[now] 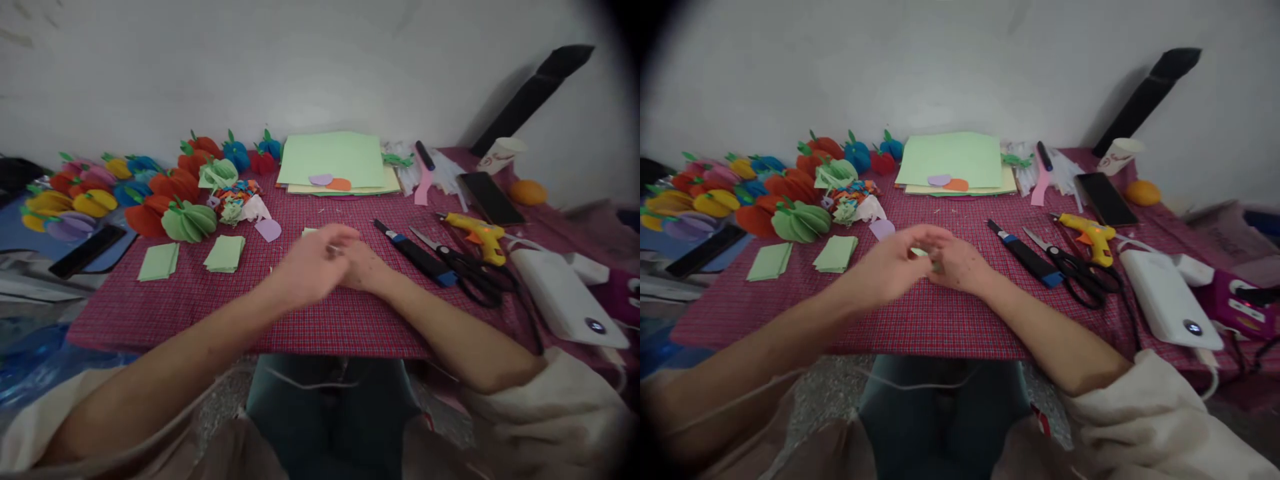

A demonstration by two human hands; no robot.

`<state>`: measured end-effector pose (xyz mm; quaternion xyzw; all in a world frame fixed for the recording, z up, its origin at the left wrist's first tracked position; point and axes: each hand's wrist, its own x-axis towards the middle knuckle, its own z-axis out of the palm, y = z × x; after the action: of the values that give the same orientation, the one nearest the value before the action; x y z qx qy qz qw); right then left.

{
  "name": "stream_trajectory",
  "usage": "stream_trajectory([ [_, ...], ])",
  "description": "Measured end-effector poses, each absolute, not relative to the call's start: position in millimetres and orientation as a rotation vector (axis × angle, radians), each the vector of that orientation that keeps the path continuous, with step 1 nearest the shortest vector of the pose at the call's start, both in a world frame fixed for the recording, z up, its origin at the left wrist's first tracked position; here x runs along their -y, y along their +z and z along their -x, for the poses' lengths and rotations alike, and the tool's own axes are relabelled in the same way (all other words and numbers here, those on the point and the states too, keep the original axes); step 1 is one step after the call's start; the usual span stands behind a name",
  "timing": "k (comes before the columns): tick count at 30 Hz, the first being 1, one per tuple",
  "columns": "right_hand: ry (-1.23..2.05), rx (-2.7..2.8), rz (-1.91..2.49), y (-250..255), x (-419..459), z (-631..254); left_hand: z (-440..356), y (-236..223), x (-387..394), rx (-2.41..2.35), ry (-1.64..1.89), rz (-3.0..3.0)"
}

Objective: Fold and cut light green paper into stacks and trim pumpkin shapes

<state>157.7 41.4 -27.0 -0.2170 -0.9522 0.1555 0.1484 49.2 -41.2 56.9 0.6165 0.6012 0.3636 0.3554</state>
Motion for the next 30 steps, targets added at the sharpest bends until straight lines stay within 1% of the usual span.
stream_trajectory([
  [3, 0.252, 2.810, 0.591, -23.5, -37.1, -154.9, -12.1, 22.9, 3.4, -1.747, 1.165, -1.452],
  [6, 0.132, 2.844, 0.610, -21.6, -35.2, -151.3, 5.3, -0.1, -12.2, -1.828, 1.206, -1.404],
  [15, 0.016, 2.846, 0.686, -25.3, -28.0, -145.5, 0.5, -15.0, -21.2, -1.737, 1.414, -1.202],
  [17, 0.039, 2.824, 0.714, -26.6, -27.3, -144.9, 2.8, -18.6, -23.6, -1.709, 1.454, -1.152],
  [19, 0.186, 2.738, 0.795, -26.8, -32.0, -147.2, 7.1, -21.0, -24.4, -1.679, 1.484, -1.105],
  [21, 0.454, 2.540, 0.915, -26.1, -43.5, -152.4, 12.2, -21.6, -23.4, -1.653, 1.501, -1.059],
  [24, 0.894, 2.056, 1.049, -24.5, -68.0, -162.4, 18.5, -20.2, -20.2, -1.634, 1.500, -1.012],
  [26, 1.118, 1.717, 1.069, -24.0, -82.3, -167.5, 20.0, -19.0, -18.2, -1.611, 1.486, -1.023],
  [28, 1.261, 1.505, 1.034, -24.2, -89.7, -169.6, 18.8, -17.5, -16.5, -1.551, 1.463, -1.040],
  [30, 1.280, 1.475, 0.995, -24.0, -88.8, -168.9, 15.2, -15.0, -14.7, -1.455, 1.419, -1.025],
])
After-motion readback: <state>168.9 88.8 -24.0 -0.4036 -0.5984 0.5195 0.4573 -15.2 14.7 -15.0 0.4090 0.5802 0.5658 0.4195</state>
